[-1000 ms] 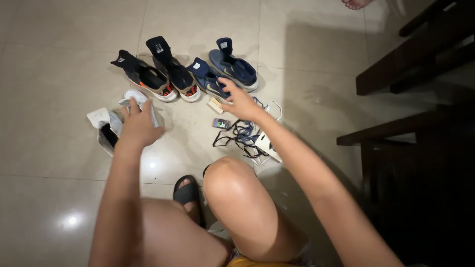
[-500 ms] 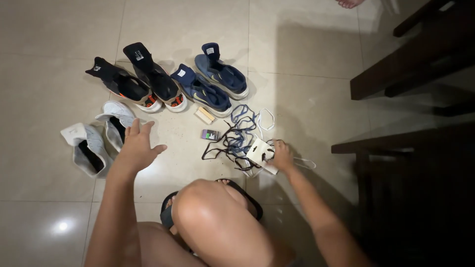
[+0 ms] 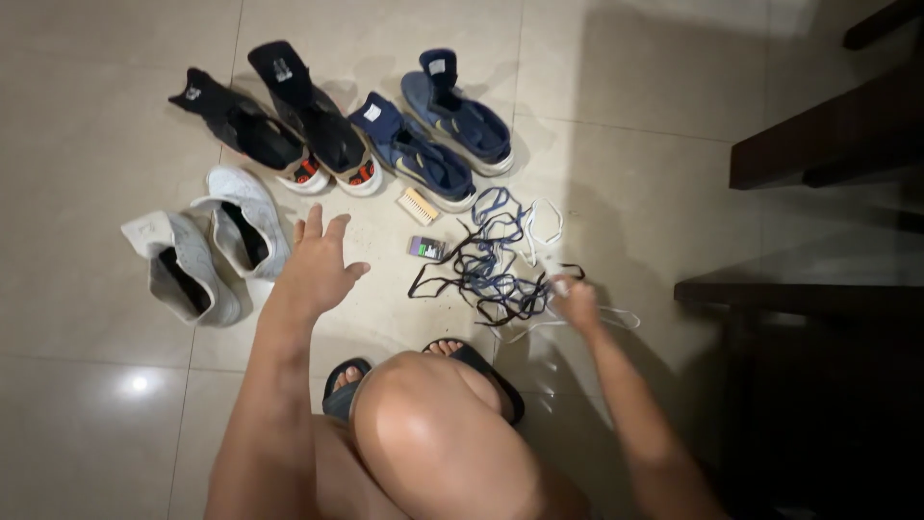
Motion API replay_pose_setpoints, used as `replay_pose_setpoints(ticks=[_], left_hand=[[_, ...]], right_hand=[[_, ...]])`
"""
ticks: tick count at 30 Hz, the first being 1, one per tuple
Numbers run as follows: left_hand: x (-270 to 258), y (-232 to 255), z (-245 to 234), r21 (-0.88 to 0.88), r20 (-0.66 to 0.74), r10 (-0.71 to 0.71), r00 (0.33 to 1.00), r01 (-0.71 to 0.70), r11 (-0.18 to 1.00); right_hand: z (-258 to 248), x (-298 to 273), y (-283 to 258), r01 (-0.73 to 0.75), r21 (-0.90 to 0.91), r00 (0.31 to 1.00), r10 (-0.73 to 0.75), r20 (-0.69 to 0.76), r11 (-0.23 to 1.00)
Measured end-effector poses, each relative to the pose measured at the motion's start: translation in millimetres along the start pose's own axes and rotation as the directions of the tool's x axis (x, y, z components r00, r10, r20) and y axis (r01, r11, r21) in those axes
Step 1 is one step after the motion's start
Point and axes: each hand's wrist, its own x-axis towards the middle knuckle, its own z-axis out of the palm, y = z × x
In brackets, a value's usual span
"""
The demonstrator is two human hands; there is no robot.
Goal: The person removes the laces from a white sneaker, then re-laces it by threading the laces through the eyelets and tying them. The person also briefly brushes the shoe with a small brush before lacing.
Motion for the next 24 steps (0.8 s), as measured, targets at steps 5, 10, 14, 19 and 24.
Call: replay_pose_setpoints(ticks=[5, 10, 14, 19, 24], left_hand=[[-4.9, -6.6, -7.3, 0.037, -0.027, 0.049, 0.998, -0.048, 0.998], [-12.1, -14.5, -10.6, 0.020, -0.024, 0.048, 0.999, -0.048, 0.999], [-16.7, -19.0, -14.1, 0.006, -0.003, 0.019, 1.000, -0.019, 1.000], [-15.7, -16.0, -14.6, -0.009, 0.025, -0.013, 1.000, 0.013, 1.000], [-17.1, -6.2, -14.5, -0.024, 0.003, 0.000, 1.000, 0.000, 1.000]], right_hand=[[-35.0, 15.6, 27.2, -0.054, 0.093, 0.989, 0.066, -0.133, 0.994], [-17.4, 5.6, 2.5, 0.169, -0.369, 0.889, -0.304, -0.343, 0.914], [22.5, -17.3, -67.6, 0.038, 0.023, 0.997, -0.039, 0.069, 0.999], [53.6, -57.5, -115.0, 0.183, -0.282, 0.981, -0.155, 0.117, 0.942], [83.3, -71.7, -102.5, 0.157, -0.133, 0.988, -0.156, 0.013, 0.979]])
